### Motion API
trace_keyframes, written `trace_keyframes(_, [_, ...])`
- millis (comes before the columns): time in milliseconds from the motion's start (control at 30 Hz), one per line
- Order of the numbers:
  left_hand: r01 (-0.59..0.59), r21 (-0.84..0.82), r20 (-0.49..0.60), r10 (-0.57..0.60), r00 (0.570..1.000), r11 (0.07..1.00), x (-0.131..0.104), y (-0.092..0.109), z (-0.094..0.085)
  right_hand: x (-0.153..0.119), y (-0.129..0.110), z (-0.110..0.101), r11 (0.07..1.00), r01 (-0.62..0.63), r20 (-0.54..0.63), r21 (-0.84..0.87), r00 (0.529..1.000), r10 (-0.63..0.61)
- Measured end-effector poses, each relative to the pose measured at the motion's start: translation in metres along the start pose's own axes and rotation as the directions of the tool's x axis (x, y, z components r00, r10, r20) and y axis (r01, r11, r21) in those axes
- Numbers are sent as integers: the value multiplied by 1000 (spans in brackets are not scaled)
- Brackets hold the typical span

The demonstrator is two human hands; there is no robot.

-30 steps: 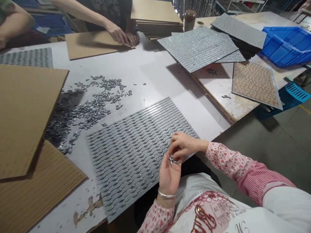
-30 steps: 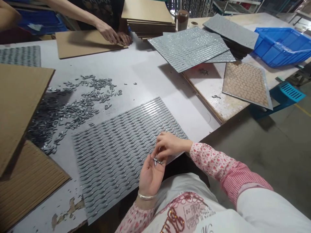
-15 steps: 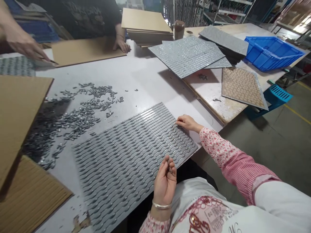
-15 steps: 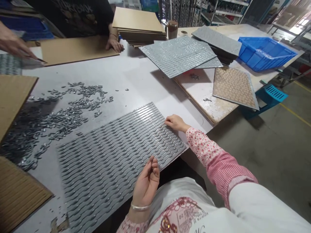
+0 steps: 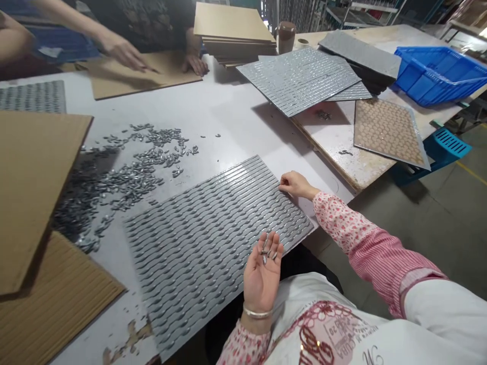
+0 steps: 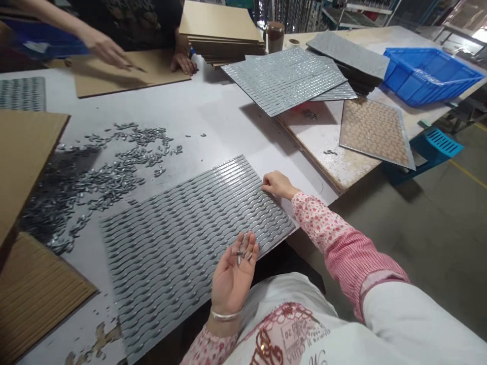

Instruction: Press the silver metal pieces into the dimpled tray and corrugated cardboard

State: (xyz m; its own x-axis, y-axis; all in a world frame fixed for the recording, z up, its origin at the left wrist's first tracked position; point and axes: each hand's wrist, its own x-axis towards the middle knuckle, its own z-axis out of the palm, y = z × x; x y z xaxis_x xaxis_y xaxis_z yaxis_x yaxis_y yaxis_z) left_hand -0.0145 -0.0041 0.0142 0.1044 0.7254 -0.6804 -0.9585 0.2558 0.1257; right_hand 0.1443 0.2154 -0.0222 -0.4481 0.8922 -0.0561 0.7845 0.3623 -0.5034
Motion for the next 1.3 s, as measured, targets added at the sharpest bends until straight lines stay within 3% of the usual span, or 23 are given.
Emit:
trace_keyframes(100, [-25, -23, 36, 26, 999, 999, -1, 2, 2, -27, -32, 2, 947, 267, 27, 180, 961, -276])
trace_keyframes(200, [-68, -42, 41, 70, 997, 997, 0, 2, 2, -57, -68, 5, 787, 558, 194, 265, 768, -610])
trace_keyframes(267, [-93, -42, 39, 95, 995, 995, 1, 1, 0, -71, -85, 8, 742, 639, 253, 201, 698, -670])
trace_keyframes(400, [-102, -22, 66, 103, 992, 995, 2, -2, -3, -81, -97, 16, 731, 677, 319, 84, 677, -664])
trace_keyframes(533, [-141, 0, 96, 140, 986, 990, 0, -1, -2, -80, -99, 22, 741, 666, 316, 84, 687, -654])
trace_keyframes(667, [-171, 5, 108, 170, 980, 985, 0, 2, -1, -76, -100, 25, 723, 652, 263, 227, 674, -690])
trace_keyframes(833, [-166, 117, -12, 168, 986, 979, 3, 7, -7, -65, -102, 18, 746, 597, 106, 295, 755, -647])
trace_keyframes(967, [-179, 204, -71, 197, 978, 962, 4, 10, -13, -64, -106, 15, 728, 592, 95, 346, 750, -655])
trace_keyframes(1100, [-284, 273, -40, 306, 951, 919, 5, 11, -14, -68, -111, 20, 764, 378, 156, 524, 839, -522])
trace_keyframes(1200, [-354, 305, -18, 378, 926, 884, 6, 14, -12, -62, -110, 26, 736, 162, 269, 658, 861, -431])
trace_keyframes(1300, [-308, 246, -30, 324, 945, 919, 5, 17, -10, -40, -99, 35, 766, 98, 220, 635, 928, -301])
